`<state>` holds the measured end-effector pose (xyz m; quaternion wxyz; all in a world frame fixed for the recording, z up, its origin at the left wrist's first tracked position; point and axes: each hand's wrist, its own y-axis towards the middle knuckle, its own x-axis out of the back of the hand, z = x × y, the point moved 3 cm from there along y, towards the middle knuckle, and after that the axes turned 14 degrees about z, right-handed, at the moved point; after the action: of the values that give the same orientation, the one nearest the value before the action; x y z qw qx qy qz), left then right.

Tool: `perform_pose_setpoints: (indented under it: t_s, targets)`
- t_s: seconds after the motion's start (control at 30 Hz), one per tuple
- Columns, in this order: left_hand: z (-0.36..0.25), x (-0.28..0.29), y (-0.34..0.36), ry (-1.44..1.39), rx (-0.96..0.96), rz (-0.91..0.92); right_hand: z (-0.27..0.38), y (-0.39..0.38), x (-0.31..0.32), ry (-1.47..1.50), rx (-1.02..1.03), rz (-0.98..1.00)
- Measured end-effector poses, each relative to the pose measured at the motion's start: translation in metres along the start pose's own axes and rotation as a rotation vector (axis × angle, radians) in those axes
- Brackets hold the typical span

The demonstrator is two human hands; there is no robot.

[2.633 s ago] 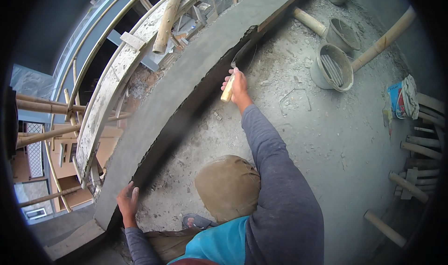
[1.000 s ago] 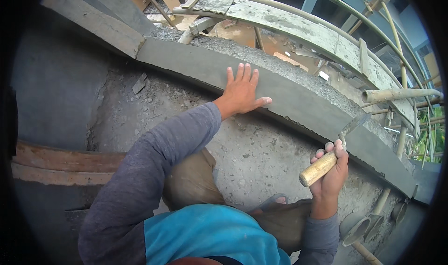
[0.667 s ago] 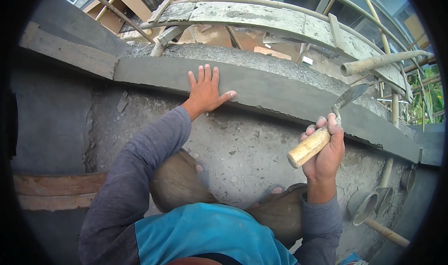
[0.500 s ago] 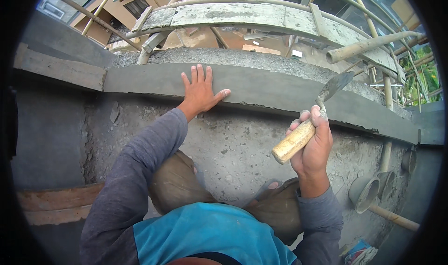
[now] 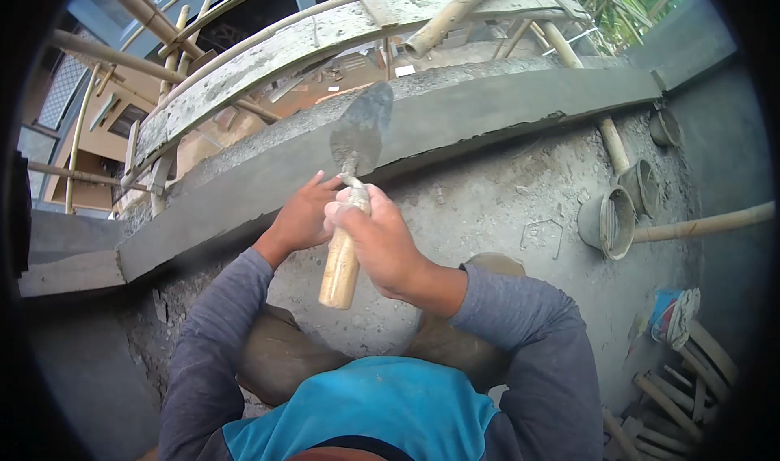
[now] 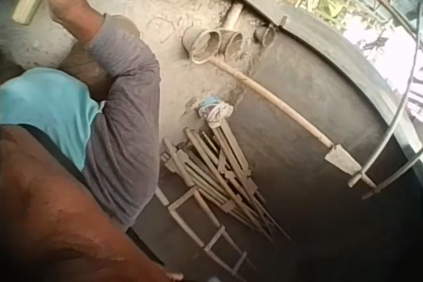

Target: Finishing and smoothing the edge of a concrete ledge using a trowel.

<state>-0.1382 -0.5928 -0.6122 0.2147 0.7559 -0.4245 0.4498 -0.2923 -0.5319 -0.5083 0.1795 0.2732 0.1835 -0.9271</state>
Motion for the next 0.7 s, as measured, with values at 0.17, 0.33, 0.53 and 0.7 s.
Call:
perform_pose_setpoints:
  t_s: [0.17,0.33,0.53,0.7]
  targets:
    - [0.027,0.01,-0.039,0.091,0.217,-0.111,-0.013,-0.004,-0.016,-0.026,-0.023,0.126]
    - [0.038,0.008,-0.072,0.226,0.677,-0.045,-0.03,-0.004,-0.024,-0.044,-0.064,0.131]
    - [0.031,0.019,-0.084,0.202,0.935,0.126,-0.035,0.002,-0.032,-0.067,-0.043,0.102]
    - [0.031,0.02,-0.087,0.165,0.944,0.169,-0.036,0.003,-0.036,-0.048,-0.053,0.077]
